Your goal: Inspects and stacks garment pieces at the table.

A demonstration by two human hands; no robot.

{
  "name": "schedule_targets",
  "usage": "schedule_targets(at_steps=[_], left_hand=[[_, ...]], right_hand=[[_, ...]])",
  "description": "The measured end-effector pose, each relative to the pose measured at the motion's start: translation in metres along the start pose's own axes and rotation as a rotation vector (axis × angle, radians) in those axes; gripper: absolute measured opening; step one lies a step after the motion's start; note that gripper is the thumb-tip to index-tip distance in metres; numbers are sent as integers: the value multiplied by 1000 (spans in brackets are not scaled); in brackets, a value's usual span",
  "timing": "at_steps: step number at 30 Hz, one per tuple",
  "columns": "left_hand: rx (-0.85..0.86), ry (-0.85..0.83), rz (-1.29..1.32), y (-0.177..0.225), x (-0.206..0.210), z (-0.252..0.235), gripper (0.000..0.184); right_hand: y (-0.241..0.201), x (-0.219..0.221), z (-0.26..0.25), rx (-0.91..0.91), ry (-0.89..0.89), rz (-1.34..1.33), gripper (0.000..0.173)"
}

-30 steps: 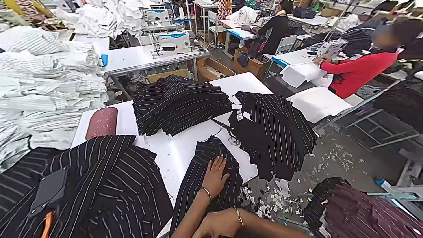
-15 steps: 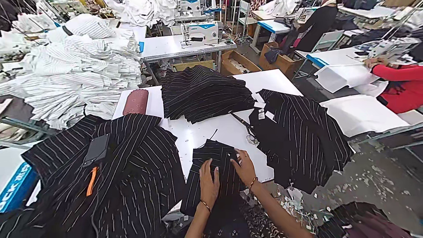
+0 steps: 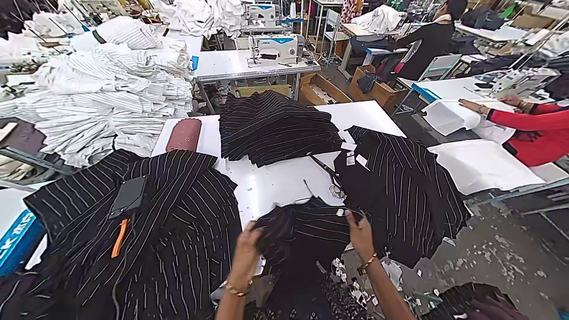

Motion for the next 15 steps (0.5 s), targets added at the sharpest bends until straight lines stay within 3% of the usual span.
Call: schedule_targets(at_steps=[2, 3, 6, 9, 12, 13, 15], left_hand=[[119, 141, -7, 25, -50, 19, 18], [173, 181, -33, 37, -68, 29, 14], [272, 142, -79, 64, -84, 61, 16], [436, -28, -135, 88, -78, 95, 18], [557, -363, -490, 97, -76, 103, 38], [512, -336, -646, 95, -79, 98, 42], [381, -10, -994, 93, -91, 87, 27]], right_hand=[[-4, -29, -3, -20, 73, -42, 48], [-10, -40, -6, -65, 93, -42, 37], [-38, -61, -16, -192, -47, -119, 26], [-71, -81, -29, -226, -77, -362, 15], [-94, -98, -48, -342, -113, -403, 21], [-102, -102, -54, -391, -127, -303, 20], [-113, -106, -60, -423, -172, -186, 16]])
Point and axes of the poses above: each hand's wrist, its own z-axis away from the middle knuckle, its own x-axis out of the palm, y = z × x, the point moved 5 cm from there along -z, towards the middle knuckle, and after that the axes turned 15 degrees about -x, right-handed, at the moved point
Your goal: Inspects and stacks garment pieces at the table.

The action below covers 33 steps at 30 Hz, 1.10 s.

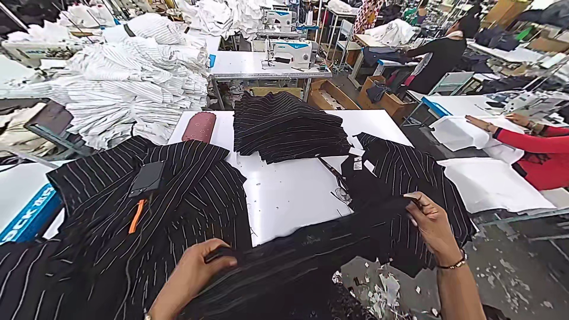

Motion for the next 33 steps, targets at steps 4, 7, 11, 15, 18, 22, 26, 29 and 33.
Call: schedule_targets(at_steps=[4, 7, 11, 15, 18, 22, 26, 29, 33], left_hand=[[100, 342, -44, 5, -56, 26, 16], [371, 167, 371, 17, -92, 54, 14], [357, 155, 411, 15, -82, 35, 11], [11, 378, 107, -5, -63, -58, 30], [-80, 427, 46, -2, -30, -135, 22], [-107, 302, -222, 25, 75, -148, 37], [-47, 40, -364, 9, 194, -86, 42], [-79, 170, -374, -4, 200, -95, 36], [-78, 241, -413, -7, 185, -134, 45]], right_hand=[[-19, 11, 1, 65, -95, -45, 18], [-31, 6, 1, -57, -97, -194, 19], [-22, 4, -7, -98, -104, -188, 11], [45, 25, -14, 202, -56, 70, 9], [94, 33, -21, 281, 7, 153, 18], [121, 15, -19, 369, 86, 466, 31], [125, 0, 2, 279, 179, 836, 30], [116, 53, 10, 25, -20, 867, 28], [104, 196, 55, -226, -538, 541, 30]])
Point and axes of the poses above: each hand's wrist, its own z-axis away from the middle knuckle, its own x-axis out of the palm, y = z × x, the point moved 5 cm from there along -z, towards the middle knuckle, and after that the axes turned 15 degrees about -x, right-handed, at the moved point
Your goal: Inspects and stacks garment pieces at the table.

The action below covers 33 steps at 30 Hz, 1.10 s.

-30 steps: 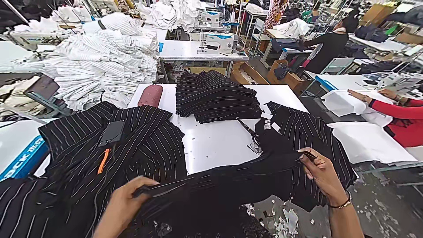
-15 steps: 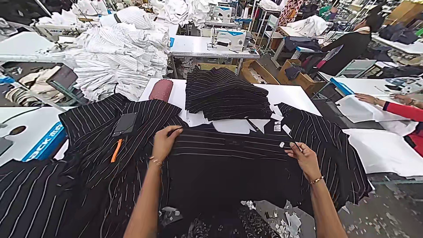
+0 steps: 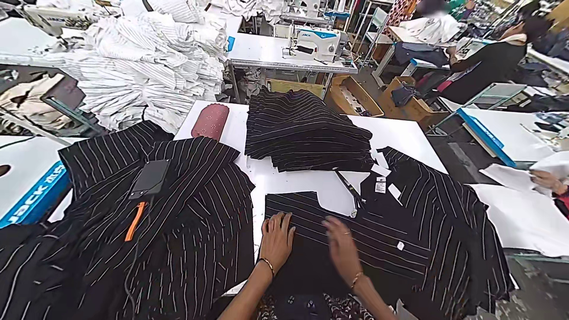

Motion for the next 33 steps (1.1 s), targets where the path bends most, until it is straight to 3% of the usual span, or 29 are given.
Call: schedule_targets(at_steps=[3, 7, 9, 11, 14, 19, 21, 23, 25, 29, 33], left_hand=[[5, 39, -50, -10, 4, -22, 55], [-115, 7, -55, -9, 1, -36, 60], [-40, 44, 26, 8, 0, -33, 55], [39, -17, 62, 18, 9, -31, 54], [-10, -110, -27, 9, 14, -38, 58], [-175, 19, -13, -13, 1, -51, 64], [-192, 38, 82, -14, -11, -56, 51], [-216, -83, 121, -17, -25, -62, 39], [-292, -142, 159, -31, -53, -64, 39], [-441, 209, 221, -94, -136, -50, 36], [-618, 366, 154, -151, -176, -33, 35]], right_hand=[[-29, 61, -19, -137, -303, -16, 46], [-8, 81, -69, -119, -498, 92, 62], [-1, 84, -88, -148, -535, 93, 65], [5, 86, -97, -178, -525, 80, 69], [14, 80, -91, -152, -492, 118, 70], [46, 55, -73, 50, -386, 195, 83], [49, 48, -74, 166, -392, 201, 87], [33, 44, -77, 202, -310, 114, 80], [-2, 42, -71, 105, -202, 0, 65], [-65, 52, -33, -142, -196, -121, 47], [-31, 60, -24, -75, -297, -27, 57]])
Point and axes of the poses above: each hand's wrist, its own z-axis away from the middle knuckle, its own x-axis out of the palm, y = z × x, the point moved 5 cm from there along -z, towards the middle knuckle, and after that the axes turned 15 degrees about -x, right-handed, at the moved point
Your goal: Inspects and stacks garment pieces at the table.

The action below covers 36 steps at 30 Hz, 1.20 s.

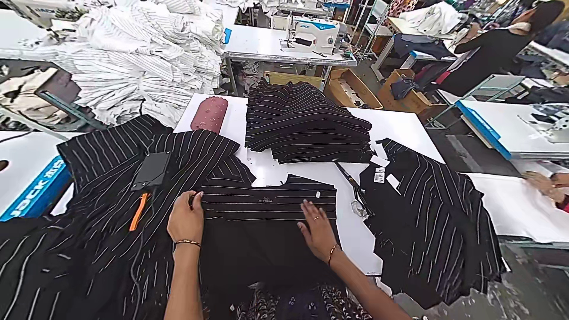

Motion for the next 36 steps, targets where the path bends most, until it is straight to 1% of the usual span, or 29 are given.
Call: schedule_targets(at_steps=[2, 3, 5, 6, 7, 8, 9, 10, 11, 12, 13, 14, 15, 16, 18, 21, 22, 24, 26, 27, 29, 31, 32, 34, 36], left_hand=[[-47, -25, -55, -12, 4, -8, 35], [-56, -35, -85, -17, 10, -10, 34], [-24, 10, -90, -17, 20, -10, 30], [20, 50, -77, -11, 22, -6, 30], [82, 69, -69, -2, 24, 3, 34], [154, 48, -63, 9, 27, 17, 40], [234, -7, -64, 23, 33, 35, 45], [327, -76, -68, 35, 43, 59, 45], [435, -155, -80, 43, 57, 86, 44], [533, -257, -95, 46, 75, 112, 42], [613, -345, -91, 44, 93, 135, 41], [666, -379, -83, 40, 109, 148, 39], [668, -389, -80, 36, 122, 151, 38], [638, -366, -86, 35, 128, 144, 39], [510, -355, -123, 40, 130, 120, 46], [396, -303, -147, 47, 128, 92, 44], [402, -284, -128, 50, 128, 88, 43], [499, -252, -68, 53, 133, 92, 42], [588, -291, -71, 57, 143, 99, 51], [594, -325, -111, 57, 150, 101, 57], [583, -340, -209, 56, 158, 100, 66], [572, -333, -255, 55, 161, 99, 69], [575, -317, -260, 54, 160, 99, 70], [579, -271, -252, 52, 158, 98, 72], [573, -253, -239, 51, 158, 98, 73]], right_hand=[[35, -10, -14, 42, 0, 70, 62], [52, -16, -22, 80, -37, 87, 65], [82, -25, -42, 143, -75, 127, 73], [92, -30, -51, 192, -107, 134, 78], [96, -35, -58, 250, -150, 142, 82], [95, -37, -61, 297, -181, 146, 84], [87, -39, -62, 299, -174, 145, 83], [72, -36, -58, 233, -102, 145, 78], [51, -31, -49, 112, -5, 142, 67], [26, -25, -36, -16, 48, 109, 53], [2, -19, -22, -131, 45, 55, 40], [-15, -12, -8, -229, 21, 7, 32], [-23, -5, 3, -286, -8, -14, 28], [-21, 0, 7, -292, -12, 0, 27], [3, -2, -4, -192, 6, 49, 29], [46, -15, -48, -53, -23, 135, 41], [55, -17, -63, -36, -51, 137, 44], [66, -18, -87, -59, -72, 130, 46], [74, -17, -107, -74, -98, 125, 48], [77, -17, -116, -66, -115, 120, 49], [82, -16, -128, -33, -131, 110, 52], [78, -15, -129, 12, -147, 91, 56], [68, -13, -123, 18, -136, 72, 58], [36, -10, -96, -53, -60, 43, 59], [8, -3, -58, -146, -84, -1, 57]])
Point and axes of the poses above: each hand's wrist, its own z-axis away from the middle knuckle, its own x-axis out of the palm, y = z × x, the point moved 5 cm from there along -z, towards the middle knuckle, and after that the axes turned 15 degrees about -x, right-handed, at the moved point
